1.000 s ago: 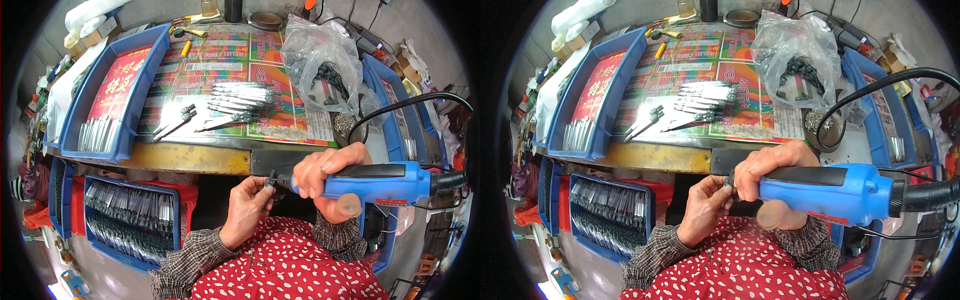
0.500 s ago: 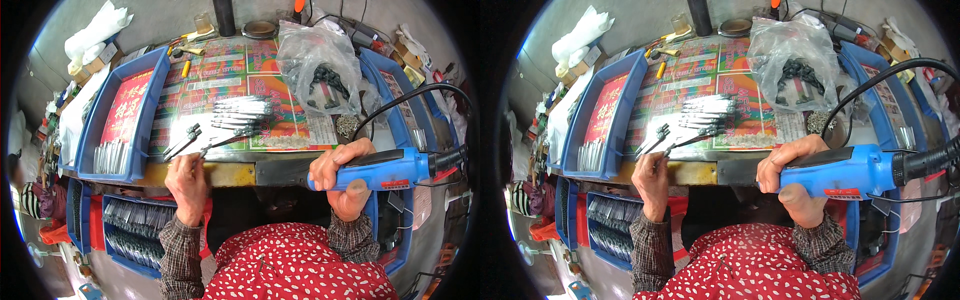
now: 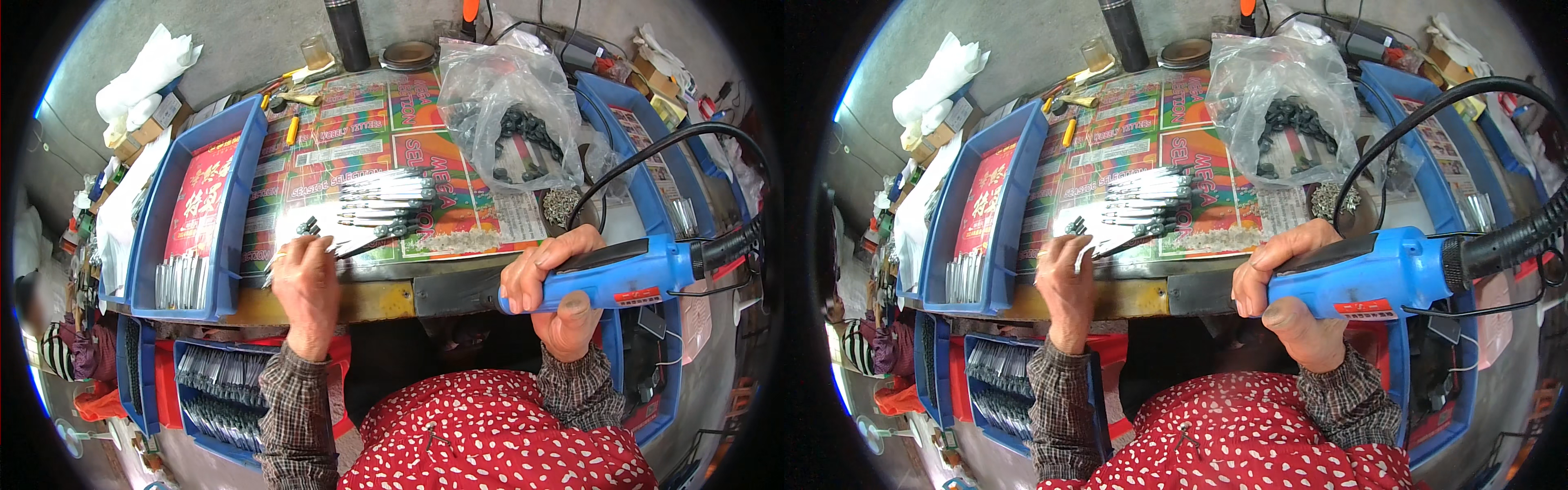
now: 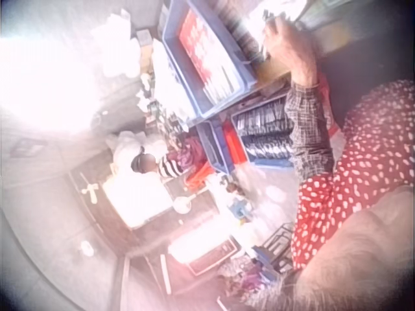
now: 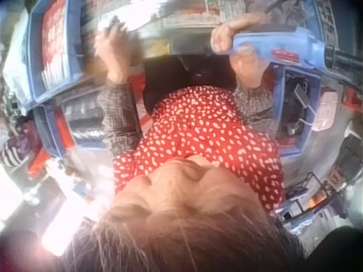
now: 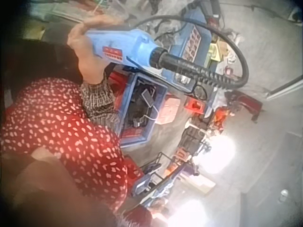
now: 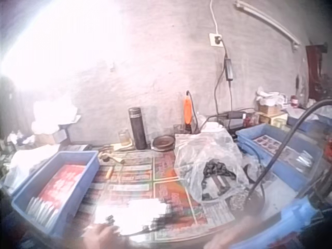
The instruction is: The person assembles small metal brackets and plastic components by hand using a handheld electric screwdriver to fasten them together with screws at a workbench.
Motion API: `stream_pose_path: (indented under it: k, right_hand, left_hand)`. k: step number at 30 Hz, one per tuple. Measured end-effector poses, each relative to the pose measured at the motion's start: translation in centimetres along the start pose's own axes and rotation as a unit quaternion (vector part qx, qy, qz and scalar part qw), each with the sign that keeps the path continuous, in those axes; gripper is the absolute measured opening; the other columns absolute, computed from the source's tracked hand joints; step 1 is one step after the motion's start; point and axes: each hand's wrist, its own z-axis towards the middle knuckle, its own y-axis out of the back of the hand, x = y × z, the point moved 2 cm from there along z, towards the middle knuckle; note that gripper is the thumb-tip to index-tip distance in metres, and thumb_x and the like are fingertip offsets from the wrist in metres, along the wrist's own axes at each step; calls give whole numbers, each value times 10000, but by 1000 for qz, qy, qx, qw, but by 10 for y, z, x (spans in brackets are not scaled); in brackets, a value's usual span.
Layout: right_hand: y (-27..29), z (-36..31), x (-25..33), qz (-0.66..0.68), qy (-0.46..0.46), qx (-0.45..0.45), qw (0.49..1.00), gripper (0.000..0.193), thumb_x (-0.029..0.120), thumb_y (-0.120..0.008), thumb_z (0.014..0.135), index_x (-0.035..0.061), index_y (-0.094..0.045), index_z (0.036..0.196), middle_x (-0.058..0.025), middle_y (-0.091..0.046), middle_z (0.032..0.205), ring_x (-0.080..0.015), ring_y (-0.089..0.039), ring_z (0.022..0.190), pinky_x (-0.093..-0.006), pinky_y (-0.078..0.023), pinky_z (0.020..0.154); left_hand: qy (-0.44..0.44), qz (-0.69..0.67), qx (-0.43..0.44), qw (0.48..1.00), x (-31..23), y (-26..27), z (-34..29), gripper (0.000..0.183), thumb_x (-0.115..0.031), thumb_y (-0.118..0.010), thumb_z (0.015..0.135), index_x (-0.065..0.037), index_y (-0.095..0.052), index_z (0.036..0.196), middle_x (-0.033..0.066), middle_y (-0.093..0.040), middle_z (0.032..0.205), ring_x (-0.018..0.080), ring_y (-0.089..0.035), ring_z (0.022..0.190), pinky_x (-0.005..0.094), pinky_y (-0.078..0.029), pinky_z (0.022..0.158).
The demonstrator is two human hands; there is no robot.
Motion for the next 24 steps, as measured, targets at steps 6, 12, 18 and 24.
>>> stream_pose_path:
  k: [6, 12, 18, 24]
  right_hand:
    - [2, 3, 1, -1, 4, 5, 1000, 449, 242, -740, 733, 5, -421, 941, -76, -510, 624, -170, -513, 557, -322, -449, 547]
    - [12, 7, 2, -10, 29, -19, 999, 434, 236, -731, 737, 12, -417, 935, -85, -503, 628, -176, -503, 549, -321, -443, 536]
    - [22, 14, -4, -28, 59, -19, 998, 421, 225, -704, 753, 18, -401, 959, -88, -503, 641, -183, -504, 573, -323, -445, 555]
    - [33, 27, -19, -52, 116, -54, 990, 344, 175, -636, 787, 24, -401, 988, -89, -500, 678, -176, -503, 621, -340, -450, 612]
  left_hand:
    - [-34, -33, 56, 997, -29, -21, 15, 209, -83, -658, 694, -60, -624, 899, 96, -587, 870, 289, -540, 823, 388, -398, 734]
    - [-47, -45, 84, 994, -32, -32, 17, 168, -71, -637, 706, -50, -597, 867, 99, -584, 872, 290, -527, 859, 396, -374, 737]
    - [-54, -55, 47, 996, -30, -32, 14, 194, -37, -622, 717, -38, -572, 905, 110, -587, 857, 298, -538, 843, 387, -378, 753]
    - [2, -153, 19, 988, -37, -20, 13, 231, 17, -616, 743, -1, -546, 962, 137, -590, 831, 291, -573, 715, 350, -451, 644]
